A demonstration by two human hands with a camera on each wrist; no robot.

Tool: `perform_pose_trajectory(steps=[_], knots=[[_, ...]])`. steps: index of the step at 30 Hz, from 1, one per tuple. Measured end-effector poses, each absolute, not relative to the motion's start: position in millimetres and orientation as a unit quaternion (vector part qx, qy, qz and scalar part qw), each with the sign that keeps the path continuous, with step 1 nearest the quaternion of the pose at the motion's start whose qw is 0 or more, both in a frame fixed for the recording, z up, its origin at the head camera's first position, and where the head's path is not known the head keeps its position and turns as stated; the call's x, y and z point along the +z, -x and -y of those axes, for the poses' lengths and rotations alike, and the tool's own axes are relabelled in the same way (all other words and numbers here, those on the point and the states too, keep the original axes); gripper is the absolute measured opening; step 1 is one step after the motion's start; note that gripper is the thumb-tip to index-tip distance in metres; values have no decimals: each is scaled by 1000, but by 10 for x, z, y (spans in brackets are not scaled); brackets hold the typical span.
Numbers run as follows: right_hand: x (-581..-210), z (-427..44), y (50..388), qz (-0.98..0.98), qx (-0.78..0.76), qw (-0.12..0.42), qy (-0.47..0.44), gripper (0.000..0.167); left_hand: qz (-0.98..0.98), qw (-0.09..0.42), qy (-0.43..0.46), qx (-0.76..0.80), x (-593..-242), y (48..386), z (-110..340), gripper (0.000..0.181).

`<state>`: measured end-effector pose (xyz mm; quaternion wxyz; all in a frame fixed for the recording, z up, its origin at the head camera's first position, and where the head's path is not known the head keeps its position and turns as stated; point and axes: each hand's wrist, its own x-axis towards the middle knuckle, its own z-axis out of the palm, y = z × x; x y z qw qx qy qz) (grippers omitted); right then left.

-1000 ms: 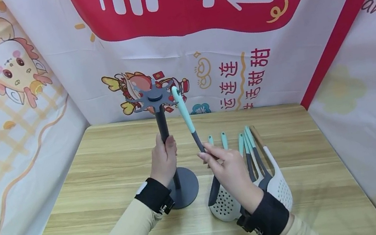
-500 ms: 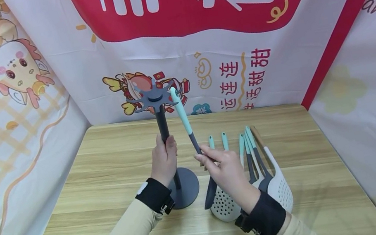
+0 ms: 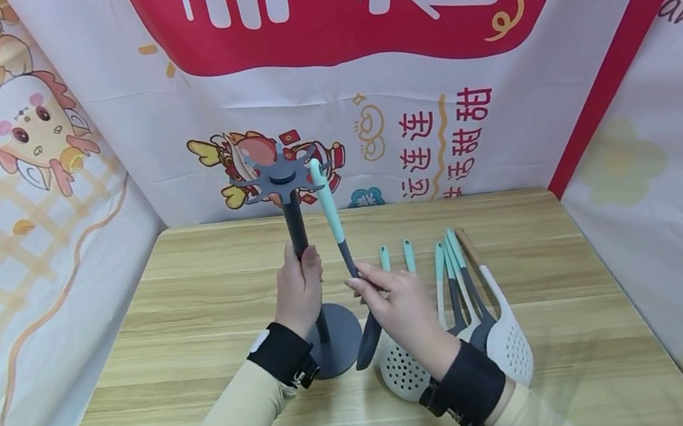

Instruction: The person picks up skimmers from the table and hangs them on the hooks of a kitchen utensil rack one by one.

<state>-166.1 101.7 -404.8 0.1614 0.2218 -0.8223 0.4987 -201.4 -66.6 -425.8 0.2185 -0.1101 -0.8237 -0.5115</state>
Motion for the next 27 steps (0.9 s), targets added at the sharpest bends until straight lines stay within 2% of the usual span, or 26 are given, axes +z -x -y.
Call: perform_pose_trajectory(steps=[5,14,27], knots=[[-4050,-956,1699,828,500,141,-212,24,823,222,110,-510,-4263,2015,661,46],[-4079,-910,1771,839,484,127,-212,24,825,213,111,-512,-4281,2030,636,29],[-4100,-780,1856,848,467,128,-215,23,825,205,109,-515,-4261,2022,653,28]])
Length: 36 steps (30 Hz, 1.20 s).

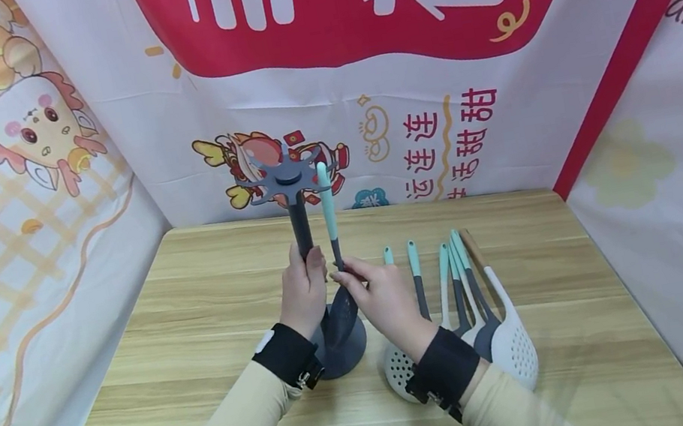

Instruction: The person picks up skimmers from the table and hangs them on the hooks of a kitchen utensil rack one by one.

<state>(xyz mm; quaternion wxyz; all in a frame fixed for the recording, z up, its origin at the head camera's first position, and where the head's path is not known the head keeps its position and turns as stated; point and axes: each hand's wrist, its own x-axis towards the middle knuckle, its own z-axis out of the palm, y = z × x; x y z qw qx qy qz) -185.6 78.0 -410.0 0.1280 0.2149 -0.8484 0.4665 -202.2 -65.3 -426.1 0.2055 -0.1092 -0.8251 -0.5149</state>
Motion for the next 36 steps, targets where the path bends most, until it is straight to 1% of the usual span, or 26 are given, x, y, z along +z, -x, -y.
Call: perform_pose_trajectory(steps=[9,13,20,25,29,33,36], knots=[[-4119,-783,1901,855,456,137,-204,16,824,207,108,-517,-4260,2013,649,28],[-4140,-803,1921,855,457,145,-198,16,824,202,109,-518,-4267,2016,648,27],[-4168,-847,1927,852,478,120,-175,23,821,197,110,-524,-4255,2019,663,31],[-4201,-866,1929,853,481,108,-172,23,821,201,111,-522,-4261,2029,675,35],[-4235,-886,1926,853,482,103,-174,24,820,200,110,-525,-4269,2032,680,34],[-4252,-916,1927,855,485,95,-158,27,819,208,114,-523,-4268,2034,680,33],[-4272,-946,1932,860,480,93,-145,29,818,217,116,-520,-4273,2035,673,36]])
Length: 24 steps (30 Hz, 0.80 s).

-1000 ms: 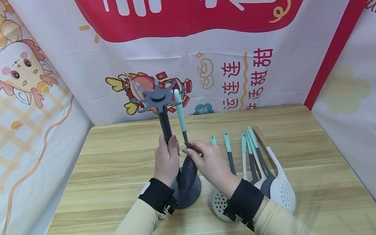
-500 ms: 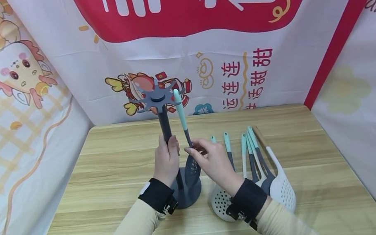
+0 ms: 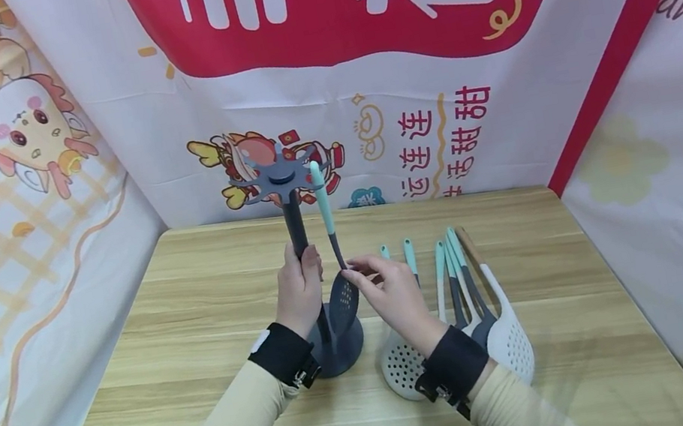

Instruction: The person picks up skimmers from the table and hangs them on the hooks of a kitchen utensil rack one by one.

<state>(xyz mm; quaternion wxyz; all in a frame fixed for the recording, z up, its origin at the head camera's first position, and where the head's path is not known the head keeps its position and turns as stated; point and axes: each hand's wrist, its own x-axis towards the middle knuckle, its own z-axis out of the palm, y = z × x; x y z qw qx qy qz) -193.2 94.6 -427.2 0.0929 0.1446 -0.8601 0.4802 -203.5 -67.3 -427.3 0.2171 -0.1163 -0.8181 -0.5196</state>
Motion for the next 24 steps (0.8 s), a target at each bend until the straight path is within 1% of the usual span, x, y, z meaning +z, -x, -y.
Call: perform_pose_trajectory(steps=[5,8,12,19,24], knots=[[-4344,-996,1967,868,463,106,-146,27,819,225,114,-515,-4269,2033,672,41],[-4406,-1049,1993,870,463,102,-138,25,819,232,116,-512,-4266,2025,669,34],[-4486,-1143,2037,874,466,80,-112,26,818,235,119,-512,-4262,2013,663,25],[-4641,-1352,2113,892,443,61,-63,29,817,232,122,-513,-4256,2002,649,30],[-4771,-1525,2158,914,400,65,-40,29,819,227,119,-514,-4260,1998,645,28]])
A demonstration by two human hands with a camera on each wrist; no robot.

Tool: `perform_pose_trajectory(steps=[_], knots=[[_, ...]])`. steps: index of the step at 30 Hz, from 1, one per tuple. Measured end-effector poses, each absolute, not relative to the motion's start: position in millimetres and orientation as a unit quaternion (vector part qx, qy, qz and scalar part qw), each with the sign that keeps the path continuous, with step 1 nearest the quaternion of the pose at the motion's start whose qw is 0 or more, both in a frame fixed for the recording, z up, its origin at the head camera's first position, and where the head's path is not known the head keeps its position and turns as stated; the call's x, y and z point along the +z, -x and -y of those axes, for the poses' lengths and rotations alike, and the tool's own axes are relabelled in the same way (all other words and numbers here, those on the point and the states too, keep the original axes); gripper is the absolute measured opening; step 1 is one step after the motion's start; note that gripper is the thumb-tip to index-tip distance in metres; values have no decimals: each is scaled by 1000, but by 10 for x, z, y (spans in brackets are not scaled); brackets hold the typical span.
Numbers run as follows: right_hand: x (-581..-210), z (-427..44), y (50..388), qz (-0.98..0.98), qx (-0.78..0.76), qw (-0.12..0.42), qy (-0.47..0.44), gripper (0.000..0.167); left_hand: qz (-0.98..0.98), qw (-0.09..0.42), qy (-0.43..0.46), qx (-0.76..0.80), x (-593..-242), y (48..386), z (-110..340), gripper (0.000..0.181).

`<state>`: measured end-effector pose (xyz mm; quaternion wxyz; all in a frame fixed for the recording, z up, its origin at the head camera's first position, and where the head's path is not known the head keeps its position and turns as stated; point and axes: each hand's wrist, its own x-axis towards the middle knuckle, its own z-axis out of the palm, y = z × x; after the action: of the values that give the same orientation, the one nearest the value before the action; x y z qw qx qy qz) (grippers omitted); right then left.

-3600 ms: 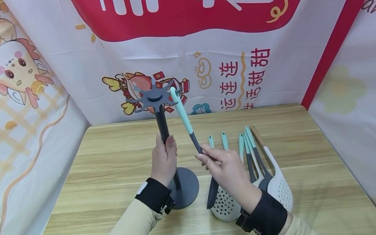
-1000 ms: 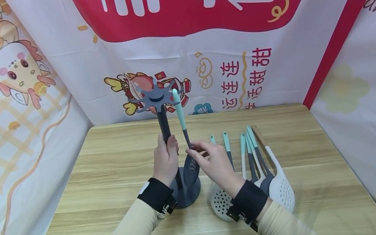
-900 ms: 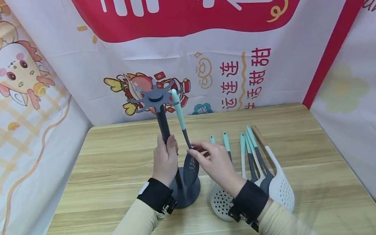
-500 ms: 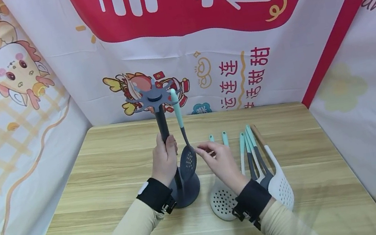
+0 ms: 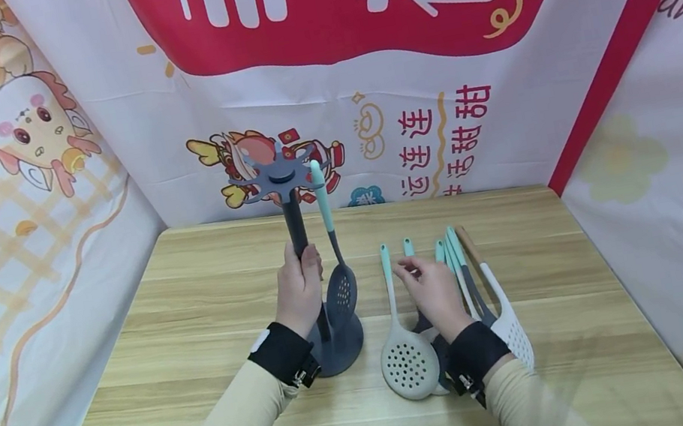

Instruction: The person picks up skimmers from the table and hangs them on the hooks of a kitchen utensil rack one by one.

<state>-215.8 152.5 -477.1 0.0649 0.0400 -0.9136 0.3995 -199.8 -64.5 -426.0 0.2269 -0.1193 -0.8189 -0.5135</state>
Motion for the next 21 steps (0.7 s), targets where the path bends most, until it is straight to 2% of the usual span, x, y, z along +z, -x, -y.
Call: perform_pose_trajectory(steps=[9,17,21], knots=[[-4990,-1868,2241,940,338,41,17,36,818,219,120,-518,-4260,2003,653,25],[-5181,-2155,2304,950,301,76,29,40,815,222,118,-521,-4264,2000,659,34],[-5305,-2322,2288,948,306,75,56,47,817,223,117,-518,-4265,1998,649,35]])
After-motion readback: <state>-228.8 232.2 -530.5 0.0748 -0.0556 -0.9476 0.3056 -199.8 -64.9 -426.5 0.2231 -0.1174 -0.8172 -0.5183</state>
